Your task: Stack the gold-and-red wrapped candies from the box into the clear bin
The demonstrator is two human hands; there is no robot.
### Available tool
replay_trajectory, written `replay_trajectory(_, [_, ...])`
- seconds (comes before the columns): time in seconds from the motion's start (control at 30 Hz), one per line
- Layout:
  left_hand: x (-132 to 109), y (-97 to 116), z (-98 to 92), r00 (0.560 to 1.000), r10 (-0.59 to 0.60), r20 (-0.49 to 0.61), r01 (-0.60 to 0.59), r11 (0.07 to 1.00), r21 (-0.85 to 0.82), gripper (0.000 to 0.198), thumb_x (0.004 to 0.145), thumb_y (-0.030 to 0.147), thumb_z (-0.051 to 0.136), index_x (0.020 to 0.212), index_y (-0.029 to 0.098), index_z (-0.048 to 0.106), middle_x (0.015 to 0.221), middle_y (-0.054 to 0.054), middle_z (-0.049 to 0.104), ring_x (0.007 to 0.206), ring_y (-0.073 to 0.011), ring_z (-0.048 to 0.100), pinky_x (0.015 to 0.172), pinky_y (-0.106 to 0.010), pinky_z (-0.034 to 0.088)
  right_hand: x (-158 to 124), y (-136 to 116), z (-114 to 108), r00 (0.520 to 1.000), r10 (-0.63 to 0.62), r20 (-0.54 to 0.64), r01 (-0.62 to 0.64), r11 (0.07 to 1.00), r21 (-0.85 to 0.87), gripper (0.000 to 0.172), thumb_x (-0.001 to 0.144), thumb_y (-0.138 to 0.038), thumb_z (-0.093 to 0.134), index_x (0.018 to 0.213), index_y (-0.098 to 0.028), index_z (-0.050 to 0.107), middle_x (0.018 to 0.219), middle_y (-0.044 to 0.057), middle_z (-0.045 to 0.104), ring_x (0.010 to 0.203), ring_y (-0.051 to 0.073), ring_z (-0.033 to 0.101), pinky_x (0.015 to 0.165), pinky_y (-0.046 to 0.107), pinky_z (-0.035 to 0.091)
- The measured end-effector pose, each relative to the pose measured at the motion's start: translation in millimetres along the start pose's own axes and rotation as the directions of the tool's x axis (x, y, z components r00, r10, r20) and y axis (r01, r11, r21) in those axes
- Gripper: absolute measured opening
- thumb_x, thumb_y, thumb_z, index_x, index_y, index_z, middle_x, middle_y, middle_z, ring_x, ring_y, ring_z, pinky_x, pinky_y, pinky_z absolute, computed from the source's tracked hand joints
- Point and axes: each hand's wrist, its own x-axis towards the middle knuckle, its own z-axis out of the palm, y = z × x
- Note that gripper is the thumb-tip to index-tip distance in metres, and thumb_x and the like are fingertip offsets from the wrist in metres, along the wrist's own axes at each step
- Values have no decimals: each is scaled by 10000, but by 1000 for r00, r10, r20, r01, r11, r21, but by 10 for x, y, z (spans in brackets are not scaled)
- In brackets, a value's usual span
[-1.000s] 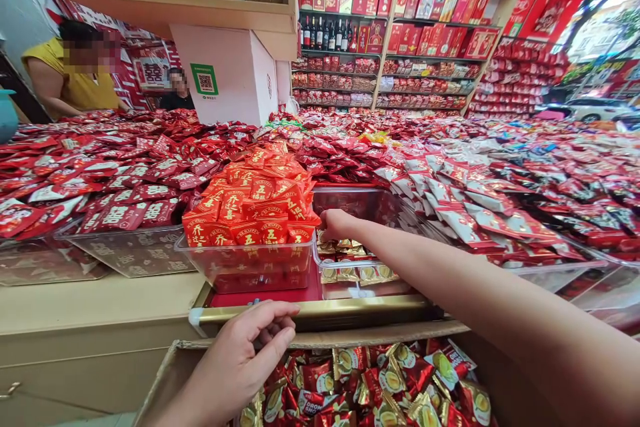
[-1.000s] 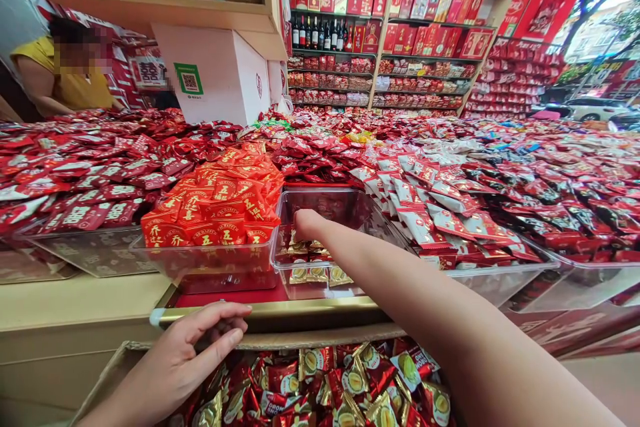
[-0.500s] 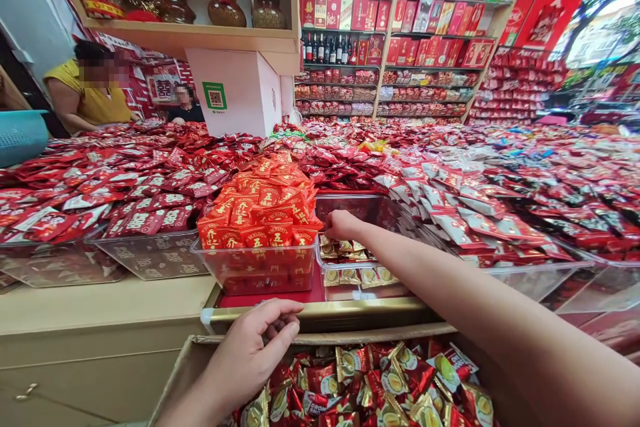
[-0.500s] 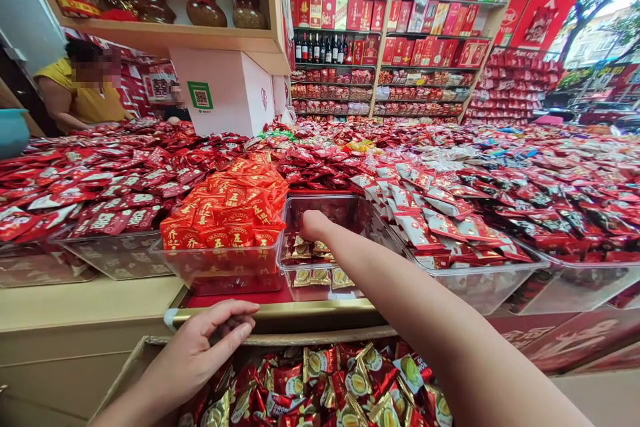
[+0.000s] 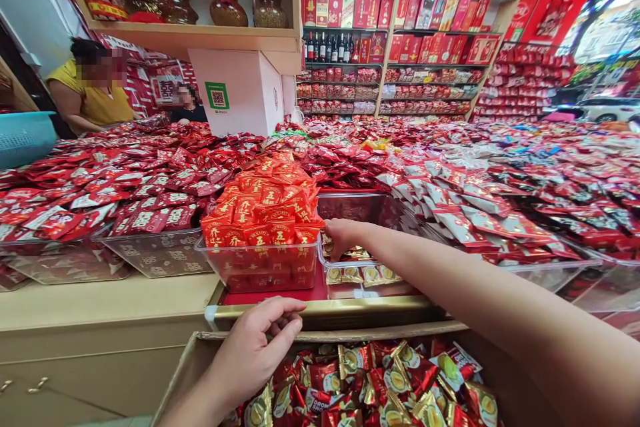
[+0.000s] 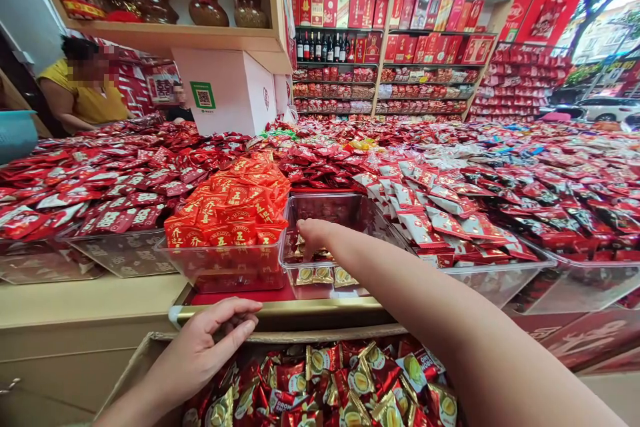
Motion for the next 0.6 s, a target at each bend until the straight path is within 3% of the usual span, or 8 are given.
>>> replay_trajectory(0.17, [1,-13,2,1000,6,8,-6,1000,-3,249,797,264,506,1025,243,603,861,-20,657,727,-159,597,667,-239,478,45,3,23,1000,2,16,-1,997,-83,560,506,-192,735,1030,-153,541,1019,91,599,933,203,551,716,187,394])
replay_trajectory(0.33, [4,-12,0,1000,8,3,-8,1000,15,216,799,263,505,988,243,608,894,-11,648,769,-156,590,699,-236,462,33,15,-45,999,-25,-22,21,987,-161,238,667,-246,611,884,-149,600,919,98,631,832,200,579,626,214,385])
replay_trajectory(0.5, [18,-48,-5,1000,8,0,-8,1000,7,181,799,262,508,949,242,607,890,-1,645,793,-154,579,719,-232,440,-137,9,-380,992,-27,-124,1,979,-206,207,724,-311,512,829,-153,595,877,103,626,774,200,568,578,238,350])
replay_trajectory(0.6, [14,-83,-5,1000,-17,-17,16,995,-96,177,785,269,533,939,231,611,877,-11,647,792,-162,577,724,-243,437,-503,-63,-625,960,5,-281,-65,977,-204,148,713,-229,479,807,-153,565,811,87,611,716,181,545,531,236,316])
